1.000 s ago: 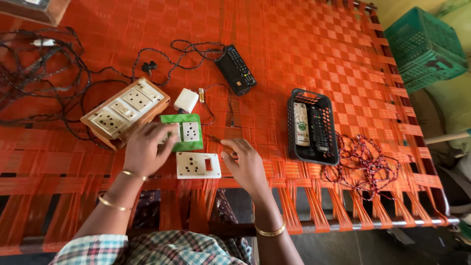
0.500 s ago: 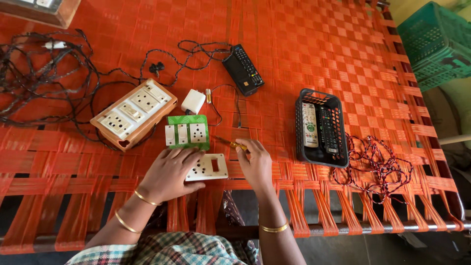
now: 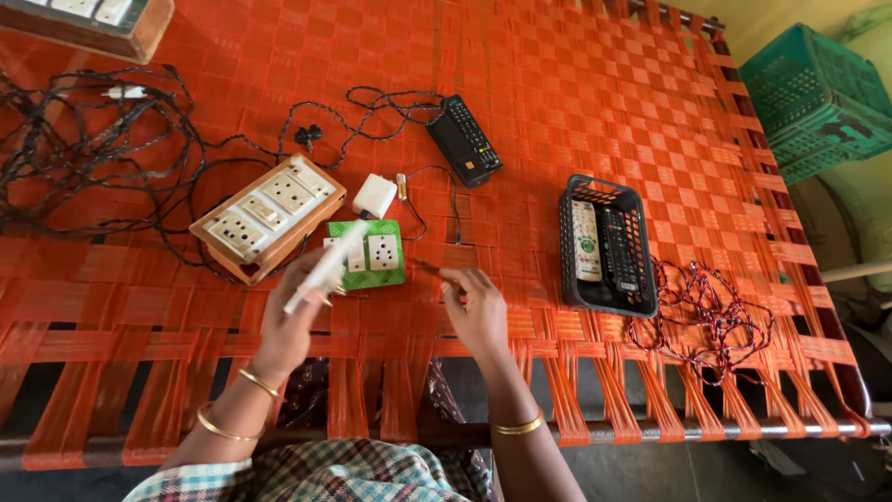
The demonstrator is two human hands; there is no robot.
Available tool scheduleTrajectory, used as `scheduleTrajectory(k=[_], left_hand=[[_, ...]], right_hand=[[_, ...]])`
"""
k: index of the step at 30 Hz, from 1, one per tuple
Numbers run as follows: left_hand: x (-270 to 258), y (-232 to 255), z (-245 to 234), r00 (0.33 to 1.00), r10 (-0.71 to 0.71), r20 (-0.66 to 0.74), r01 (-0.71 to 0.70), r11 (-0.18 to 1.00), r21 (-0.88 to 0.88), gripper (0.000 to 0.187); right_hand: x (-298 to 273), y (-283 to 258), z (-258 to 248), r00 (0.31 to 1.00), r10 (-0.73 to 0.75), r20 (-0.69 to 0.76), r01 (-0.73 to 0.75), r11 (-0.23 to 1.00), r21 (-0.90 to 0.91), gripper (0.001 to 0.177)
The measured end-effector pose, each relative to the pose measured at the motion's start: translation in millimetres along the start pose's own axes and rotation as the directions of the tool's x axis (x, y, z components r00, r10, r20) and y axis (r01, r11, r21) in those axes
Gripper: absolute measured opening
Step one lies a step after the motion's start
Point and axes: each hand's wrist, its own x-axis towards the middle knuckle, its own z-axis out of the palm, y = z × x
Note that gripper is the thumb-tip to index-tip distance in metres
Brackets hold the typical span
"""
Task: The person uses a screwdriver to disassemble and then reassemble an electrical switchboard on a woven bed, handling internal components and small screws.
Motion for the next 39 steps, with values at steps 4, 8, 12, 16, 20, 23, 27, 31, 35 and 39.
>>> scheduleTrajectory(k=[4, 8, 12, 16, 20, 23, 27, 31, 35, 39], left_hand=[[6.1, -0.9, -13.6, 0.987, -0.055, -0.15, 0.022, 0.977, -0.213, 0.061], [8.9, -1.9, -17.4, 0.968, -0.181, -0.176, 0.103, 0.92, -0.379, 0.056], [8.8, -3.1, -16.4, 0.957, -0.212, -0.197, 0.124, 0.915, -0.385, 0.054], [8.9, -2.6, -16.8, 0.957, -0.213, -0.196, 0.129, 0.92, -0.37, 0.054], [8.9, -1.7, -14.9, 0.959, -0.22, -0.177, 0.147, 0.925, -0.351, 0.054], [9.8, -1.2, -13.6, 0.966, -0.214, -0.147, 0.15, 0.923, -0.354, 0.055], [11.3, -3.0, -13.1, 0.968, -0.215, -0.13, 0.151, 0.911, -0.384, 0.056], [13.5, -2.7, -14.7, 0.954, -0.255, -0.159, 0.176, 0.904, -0.39, 0.057], [12.5, -3.4, -16.9, 0.949, -0.274, -0.157, 0.196, 0.9, -0.389, 0.057], [15.2, -1.9, -15.3, 0.952, -0.261, -0.159, 0.19, 0.912, -0.364, 0.056]], right_hand=[[5.5, -17.1, 7.9, 0.979, -0.155, 0.128, 0.152, 0.988, 0.037, 0.022], [10.1, -35.7, 23.3, 0.901, -0.366, 0.234, 0.385, 0.922, -0.043, 0.016], [19.7, -43.9, 43.4, 0.846, -0.389, 0.366, 0.456, 0.883, -0.115, 0.011], [19.5, -45.1, 60.2, 0.832, -0.381, 0.403, 0.496, 0.837, -0.232, 0.014], [12.3, -39.8, 68.6, 0.85, -0.373, 0.372, 0.478, 0.842, -0.249, 0.015], [11.2, -37.1, 70.8, 0.869, -0.319, 0.379, 0.412, 0.891, -0.194, 0.017], [8.5, -40.8, 72.7, 0.858, -0.362, 0.365, 0.444, 0.879, -0.172, 0.012], [22.4, -41.6, 59.3, 0.895, -0.383, 0.228, 0.394, 0.919, -0.004, 0.006], [49.4, -41.2, 52.7, 0.958, -0.263, 0.112, 0.266, 0.964, -0.006, 0.006], [73.6, -41.2, 49.6, 0.92, -0.293, 0.26, 0.313, 0.949, -0.04, 0.015]])
